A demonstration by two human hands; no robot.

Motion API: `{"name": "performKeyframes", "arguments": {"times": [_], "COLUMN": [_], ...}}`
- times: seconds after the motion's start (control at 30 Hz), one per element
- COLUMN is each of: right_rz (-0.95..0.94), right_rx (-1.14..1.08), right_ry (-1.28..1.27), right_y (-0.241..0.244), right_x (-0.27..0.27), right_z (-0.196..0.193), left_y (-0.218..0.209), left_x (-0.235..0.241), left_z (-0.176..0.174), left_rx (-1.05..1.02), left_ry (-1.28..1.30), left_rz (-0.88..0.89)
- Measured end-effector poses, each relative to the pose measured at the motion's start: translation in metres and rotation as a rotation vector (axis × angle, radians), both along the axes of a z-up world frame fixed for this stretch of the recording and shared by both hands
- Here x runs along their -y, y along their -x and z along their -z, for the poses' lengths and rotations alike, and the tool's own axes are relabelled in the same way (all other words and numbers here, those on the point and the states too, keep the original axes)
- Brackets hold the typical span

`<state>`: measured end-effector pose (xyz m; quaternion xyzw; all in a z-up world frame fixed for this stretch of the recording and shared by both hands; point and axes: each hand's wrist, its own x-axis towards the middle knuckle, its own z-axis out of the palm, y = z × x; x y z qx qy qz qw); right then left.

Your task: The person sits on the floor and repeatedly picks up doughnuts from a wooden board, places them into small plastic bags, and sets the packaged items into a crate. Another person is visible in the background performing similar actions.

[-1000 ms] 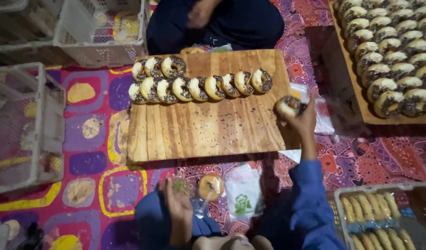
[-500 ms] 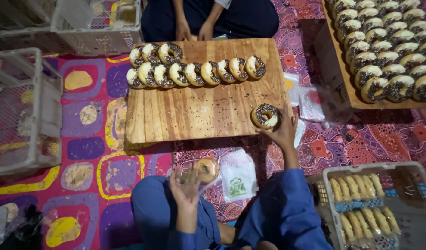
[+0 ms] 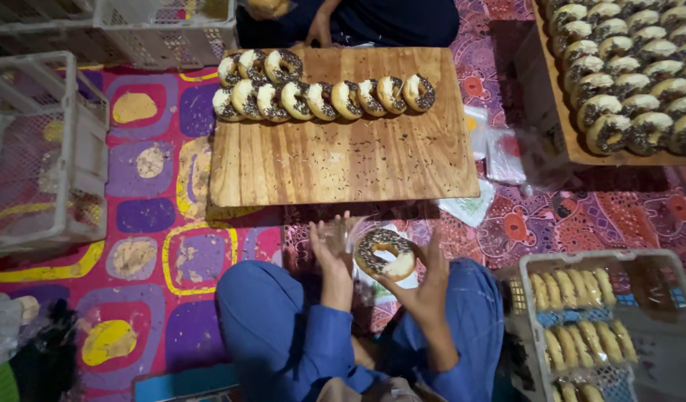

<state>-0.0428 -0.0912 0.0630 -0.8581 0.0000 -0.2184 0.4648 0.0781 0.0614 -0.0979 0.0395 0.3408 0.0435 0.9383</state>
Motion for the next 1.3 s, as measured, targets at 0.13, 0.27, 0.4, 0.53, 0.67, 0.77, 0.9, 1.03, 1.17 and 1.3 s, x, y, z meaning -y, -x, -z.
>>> {"name": "performKeyframes", "arguments": {"times": [0.13, 0.27, 0.4, 0.53, 0.67, 0.77, 0.9, 1.03, 1.17, 1.3], "right_rz": [0.124, 0.13, 0.042, -0.046, -0.078, -0.042, -0.019, -0.067, -0.014, -0.221], "right_rx": [0.058, 0.058, 0.051, 0.11, 0.216, 0.414, 0.177, 0.317, 0.279, 0.196], "right_ry": [0.411, 0.515, 0.412, 0.313, 0.251, -0.026, 0.076, 0.28, 0.186, -0.064], "right_y": [0.005, 0.002, -0.006, -0.016, -0.01, -0.004, 0.0, -0.002, -0.003, 0.007], "right_x": [-0.006, -0.006, -0.008, -0.011, -0.019, -0.02, -0.013, -0.011, -0.006, 0.004], "right_z": [-0.016, -0.02, -0.018, -0.003, 0.018, 0.023, 0.012, -0.005, -0.012, -0.011], "left_y": [0.027, 0.045, 0.06, 0.064, 0.066, 0.07, 0.077, 0.077, 0.08, 0.083], "left_x": [0.014, 0.018, 0.025, 0.029, 0.025, 0.024, 0.027, 0.029, 0.031, 0.028], "left_z": [-0.041, -0.086, -0.119, -0.137, -0.145, -0.149, -0.152, -0.16, -0.165, -0.154], "left_rx": [0.1, 0.364, 0.479, 0.538, 0.627, 0.672, 0.751, 0.623, 0.709, 0.733], "left_ry": [0.05, -0.065, -0.133, -0.051, -0.03, -0.055, -0.137, 0.001, 0.003, 0.02], "left_rz": [-0.018, -0.035, 0.036, 0.114, 0.116, 0.132, 0.296, 0.208, 0.249, 0.257]}}
